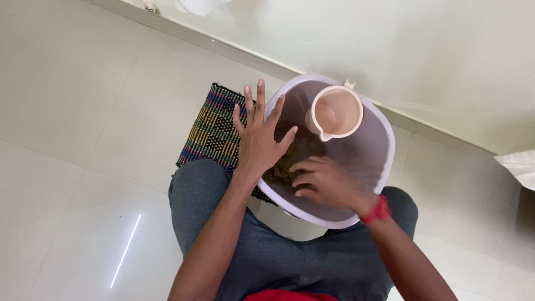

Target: The person wipes the wooden frame and patterned glass of a window with a yellow cloth, سپس rinses the cloth in a bucket of water and wipes a black-framed mesh screen.

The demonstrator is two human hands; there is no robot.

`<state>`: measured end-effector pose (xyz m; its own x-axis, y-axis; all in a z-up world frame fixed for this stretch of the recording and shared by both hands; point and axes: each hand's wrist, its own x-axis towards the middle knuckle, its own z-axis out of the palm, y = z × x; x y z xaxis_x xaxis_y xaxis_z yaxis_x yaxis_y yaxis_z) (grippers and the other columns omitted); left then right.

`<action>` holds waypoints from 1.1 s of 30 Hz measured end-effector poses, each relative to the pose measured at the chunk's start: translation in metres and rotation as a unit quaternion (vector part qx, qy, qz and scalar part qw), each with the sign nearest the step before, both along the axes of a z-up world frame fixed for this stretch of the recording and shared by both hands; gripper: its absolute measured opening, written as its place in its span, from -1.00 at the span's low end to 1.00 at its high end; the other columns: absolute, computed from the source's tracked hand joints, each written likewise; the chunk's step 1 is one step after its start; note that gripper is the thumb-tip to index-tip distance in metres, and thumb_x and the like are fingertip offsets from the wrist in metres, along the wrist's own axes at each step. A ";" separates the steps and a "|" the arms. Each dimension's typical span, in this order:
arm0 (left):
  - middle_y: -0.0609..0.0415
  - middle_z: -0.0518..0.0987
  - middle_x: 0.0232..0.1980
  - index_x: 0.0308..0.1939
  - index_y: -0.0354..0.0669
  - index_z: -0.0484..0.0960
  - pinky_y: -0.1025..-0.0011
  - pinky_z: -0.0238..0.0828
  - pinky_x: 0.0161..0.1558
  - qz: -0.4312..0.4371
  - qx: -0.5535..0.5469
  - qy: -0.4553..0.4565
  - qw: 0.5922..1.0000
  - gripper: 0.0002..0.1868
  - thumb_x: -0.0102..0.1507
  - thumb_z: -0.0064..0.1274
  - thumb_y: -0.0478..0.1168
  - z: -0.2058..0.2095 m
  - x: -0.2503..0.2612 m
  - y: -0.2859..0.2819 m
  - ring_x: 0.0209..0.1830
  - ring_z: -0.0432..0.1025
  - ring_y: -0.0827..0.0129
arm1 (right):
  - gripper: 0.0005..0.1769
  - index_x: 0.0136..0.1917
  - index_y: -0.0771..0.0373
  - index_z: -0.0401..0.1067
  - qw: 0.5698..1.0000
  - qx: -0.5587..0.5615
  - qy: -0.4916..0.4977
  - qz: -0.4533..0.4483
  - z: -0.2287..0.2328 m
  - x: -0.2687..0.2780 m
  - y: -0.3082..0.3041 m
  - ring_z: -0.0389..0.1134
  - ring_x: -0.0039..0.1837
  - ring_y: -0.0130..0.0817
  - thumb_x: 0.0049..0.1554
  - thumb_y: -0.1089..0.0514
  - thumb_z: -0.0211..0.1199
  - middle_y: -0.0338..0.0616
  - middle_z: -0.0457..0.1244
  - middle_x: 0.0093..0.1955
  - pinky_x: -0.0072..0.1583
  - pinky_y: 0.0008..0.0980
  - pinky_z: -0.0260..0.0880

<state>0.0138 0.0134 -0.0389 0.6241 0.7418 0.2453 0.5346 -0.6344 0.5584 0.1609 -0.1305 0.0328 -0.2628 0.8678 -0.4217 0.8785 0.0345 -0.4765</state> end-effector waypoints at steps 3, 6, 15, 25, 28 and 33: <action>-0.17 -0.24 0.70 0.62 0.21 0.09 -0.36 -0.48 0.51 0.002 -0.003 0.002 1.000 -0.12 0.31 0.11 0.22 0.002 0.000 0.000 0.70 -0.37 -0.16 | -0.56 0.18 -0.04 0.60 0.983 -0.140 -0.108 0.055 -0.060 -0.002 0.023 -0.02 0.54 -0.10 -0.01 0.11 0.41 -0.24 0.14 0.51 0.50 0.09 -0.09; -0.15 -0.23 0.71 0.63 0.22 0.05 -0.35 -0.46 0.52 0.005 0.004 0.007 1.000 -0.11 0.31 0.11 0.22 0.003 0.000 -0.001 0.71 -0.36 -0.16 | -0.58 0.25 0.05 0.52 0.964 -0.159 -0.198 0.075 -0.133 0.012 0.039 0.05 0.58 -0.17 0.09 0.16 0.30 -0.17 0.19 0.45 0.54 -0.03 0.05; -0.13 -0.20 0.71 0.62 0.16 0.06 -0.34 -0.38 0.52 0.026 0.017 0.021 0.999 -0.09 0.29 0.12 0.20 -0.002 0.002 -0.006 0.71 -0.28 -0.13 | -0.42 0.57 0.18 0.09 0.964 0.023 -0.061 -0.259 -0.325 0.020 0.042 -0.01 0.56 0.03 0.35 -0.01 -0.02 0.09 -0.03 0.60 0.46 0.08 -0.04; -0.22 -0.17 0.69 0.45 -0.01 0.45 -0.34 -0.39 0.49 0.025 0.006 -0.016 1.000 -0.31 0.30 0.13 0.16 0.002 0.001 -0.001 0.70 -0.31 -0.14 | -0.66 0.01 0.22 0.57 0.992 0.047 -0.090 0.069 -0.091 0.001 0.035 0.10 0.49 -0.02 -0.07 0.17 0.33 -0.07 0.18 0.47 0.44 -0.02 0.09; -0.26 -0.05 0.67 0.34 -0.03 0.58 -0.29 -0.35 0.48 0.016 0.006 -0.066 0.998 -0.41 0.32 0.12 0.15 0.006 -0.001 0.000 0.69 -0.21 -0.13 | -0.90 -0.28 0.32 0.63 0.976 0.213 0.014 -0.033 -0.024 0.004 0.014 0.19 0.43 -0.02 -0.08 0.25 0.36 -0.08 0.27 0.34 0.37 -0.03 0.24; 0.07 0.51 0.36 0.19 -0.06 0.68 -0.05 -0.01 0.51 -0.104 -0.051 -0.077 0.990 -0.43 0.29 0.17 0.23 0.019 -0.005 -0.003 0.46 0.32 0.29 | -0.89 -0.18 0.22 0.66 0.925 0.342 0.054 -0.160 0.035 0.015 -0.011 0.18 0.48 -0.03 -0.05 0.24 0.49 -0.08 0.24 0.38 0.42 -0.10 0.26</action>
